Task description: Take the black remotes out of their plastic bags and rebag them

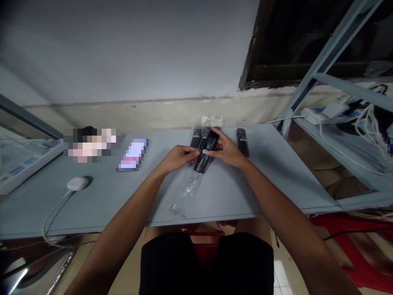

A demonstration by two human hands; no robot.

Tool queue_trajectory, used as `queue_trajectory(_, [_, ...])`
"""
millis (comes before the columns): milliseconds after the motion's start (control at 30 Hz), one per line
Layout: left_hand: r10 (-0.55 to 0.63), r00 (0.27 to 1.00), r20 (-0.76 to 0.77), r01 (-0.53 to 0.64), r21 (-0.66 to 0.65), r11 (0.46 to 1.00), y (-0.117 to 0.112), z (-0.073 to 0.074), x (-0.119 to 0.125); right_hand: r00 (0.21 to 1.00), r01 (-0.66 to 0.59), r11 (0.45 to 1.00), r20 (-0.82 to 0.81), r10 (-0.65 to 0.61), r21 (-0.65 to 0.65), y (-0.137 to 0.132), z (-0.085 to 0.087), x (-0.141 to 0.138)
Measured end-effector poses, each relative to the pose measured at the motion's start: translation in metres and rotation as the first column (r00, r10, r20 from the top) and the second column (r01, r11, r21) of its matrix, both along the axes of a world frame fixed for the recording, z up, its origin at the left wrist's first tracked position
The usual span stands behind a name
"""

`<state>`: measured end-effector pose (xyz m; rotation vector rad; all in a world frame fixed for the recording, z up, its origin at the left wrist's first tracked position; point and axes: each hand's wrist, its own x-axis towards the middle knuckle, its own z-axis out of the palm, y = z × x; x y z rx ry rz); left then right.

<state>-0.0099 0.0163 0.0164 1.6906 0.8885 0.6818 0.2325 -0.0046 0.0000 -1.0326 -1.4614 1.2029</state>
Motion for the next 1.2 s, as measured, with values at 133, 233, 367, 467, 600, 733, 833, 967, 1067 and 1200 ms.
queue_trajectory(133, [0.058, 0.997, 0.058, -0.051, -0.124, 0.991, -0.001, -0.004, 0.005, 1.000, -0.011, 0.999, 0.007, 0.011, 0.050, -0.002, 0.004, -0.002])
queue_trajectory(233, [0.100, 0.990, 0.103, -0.077, -0.206, 0.976, -0.003, -0.001, 0.006, 0.999, 0.032, 0.998, 0.019, -0.033, 0.059, -0.003, 0.002, -0.003])
queue_trajectory(367, [0.157, 0.984, 0.083, -0.141, -0.168, 0.976, -0.004, -0.001, 0.010, 0.991, 0.111, 0.992, 0.070, -0.115, 0.060, -0.001, -0.003, -0.004])
queue_trajectory(467, [0.171, 0.983, 0.066, -0.164, -0.095, 0.982, -0.005, -0.003, 0.013, 0.989, 0.120, 0.989, 0.077, -0.127, 0.084, -0.002, -0.003, -0.004])
queue_trajectory(600, [0.165, 0.981, 0.098, -0.163, -0.036, 0.986, -0.006, -0.003, 0.018, 0.991, 0.093, 0.990, 0.084, -0.102, 0.106, -0.005, 0.004, -0.005])
queue_trajectory(733, [0.173, 0.975, 0.137, -0.179, 0.033, 0.983, -0.008, -0.001, 0.020, 0.957, -0.182, 0.978, 0.246, 0.153, 0.101, -0.014, 0.013, -0.014])
queue_trajectory(833, [0.158, 0.976, 0.147, -0.170, 0.074, 0.983, -0.010, 0.001, 0.021, 0.903, -0.344, 0.938, 0.286, 0.320, 0.039, -0.020, 0.016, -0.019])
queue_trajectory(967, [0.187, 0.973, 0.135, -0.204, 0.126, 0.971, -0.010, -0.001, 0.020, 0.926, -0.284, 0.959, 0.259, 0.273, 0.004, -0.018, 0.017, -0.012])
queue_trajectory(1067, [0.193, 0.972, 0.132, -0.212, 0.144, 0.967, -0.008, -0.005, 0.020, 0.956, -0.156, 0.987, 0.256, 0.146, 0.020, -0.014, 0.016, -0.004])
queue_trajectory(1200, [0.185, 0.973, 0.141, -0.199, 0.096, 0.975, -0.007, -0.008, 0.021, 0.969, -0.049, 0.999, 0.242, 0.043, 0.022, -0.010, 0.013, -0.001])
